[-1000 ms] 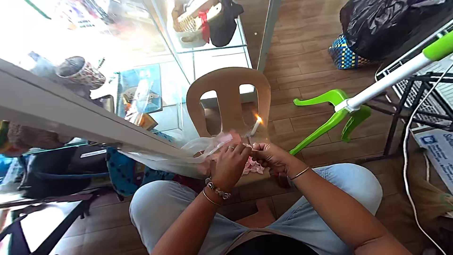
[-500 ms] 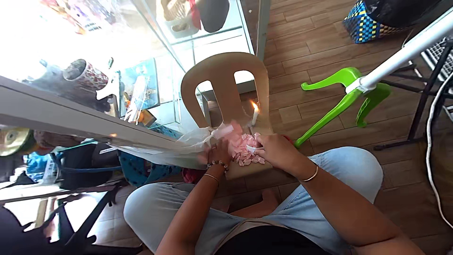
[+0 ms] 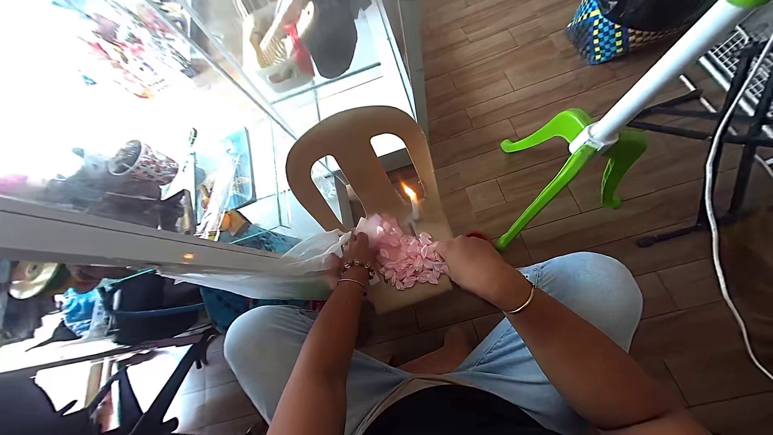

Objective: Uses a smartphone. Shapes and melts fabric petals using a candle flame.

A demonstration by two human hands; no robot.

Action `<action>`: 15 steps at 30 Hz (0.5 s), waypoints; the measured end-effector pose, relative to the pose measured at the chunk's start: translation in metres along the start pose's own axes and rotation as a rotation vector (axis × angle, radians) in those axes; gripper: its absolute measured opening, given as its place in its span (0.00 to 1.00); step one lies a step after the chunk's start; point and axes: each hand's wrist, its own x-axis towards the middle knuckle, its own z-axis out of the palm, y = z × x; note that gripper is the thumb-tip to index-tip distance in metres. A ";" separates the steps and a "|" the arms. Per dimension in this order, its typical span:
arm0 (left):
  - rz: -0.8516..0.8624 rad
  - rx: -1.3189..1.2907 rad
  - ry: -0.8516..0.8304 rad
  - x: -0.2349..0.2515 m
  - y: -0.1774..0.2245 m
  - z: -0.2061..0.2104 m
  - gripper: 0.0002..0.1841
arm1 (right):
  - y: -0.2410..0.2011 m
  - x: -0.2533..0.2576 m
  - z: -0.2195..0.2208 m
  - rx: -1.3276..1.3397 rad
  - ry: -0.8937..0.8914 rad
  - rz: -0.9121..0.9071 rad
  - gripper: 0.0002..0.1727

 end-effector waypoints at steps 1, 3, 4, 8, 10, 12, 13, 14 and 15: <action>0.004 -0.003 0.003 0.000 0.000 -0.001 0.27 | 0.001 0.000 0.000 -0.006 -0.004 0.006 0.12; 0.016 -0.006 -0.005 -0.003 0.002 -0.005 0.28 | 0.001 0.000 -0.001 -0.012 -0.009 0.009 0.12; 0.020 0.002 -0.015 -0.007 0.005 -0.009 0.30 | 0.001 0.000 -0.001 -0.015 -0.015 0.010 0.12; 0.030 0.081 -0.089 -0.024 0.012 -0.020 0.28 | -0.002 0.001 -0.001 -0.057 -0.028 0.005 0.13; 0.029 0.103 -0.104 -0.030 0.013 -0.020 0.24 | -0.005 0.003 0.001 -0.075 -0.038 0.004 0.14; 0.039 0.056 -0.059 -0.032 0.013 -0.018 0.21 | -0.009 0.003 0.002 -0.081 -0.044 -0.002 0.14; 0.052 0.014 -0.026 -0.030 0.012 -0.015 0.20 | -0.011 0.003 0.002 -0.079 -0.046 -0.005 0.13; 0.065 -0.020 0.004 -0.028 0.012 -0.012 0.19 | -0.014 0.003 0.002 -0.085 -0.056 -0.006 0.13; 0.067 -0.036 0.014 -0.024 0.012 -0.010 0.19 | -0.016 0.003 0.002 -0.093 -0.066 -0.008 0.13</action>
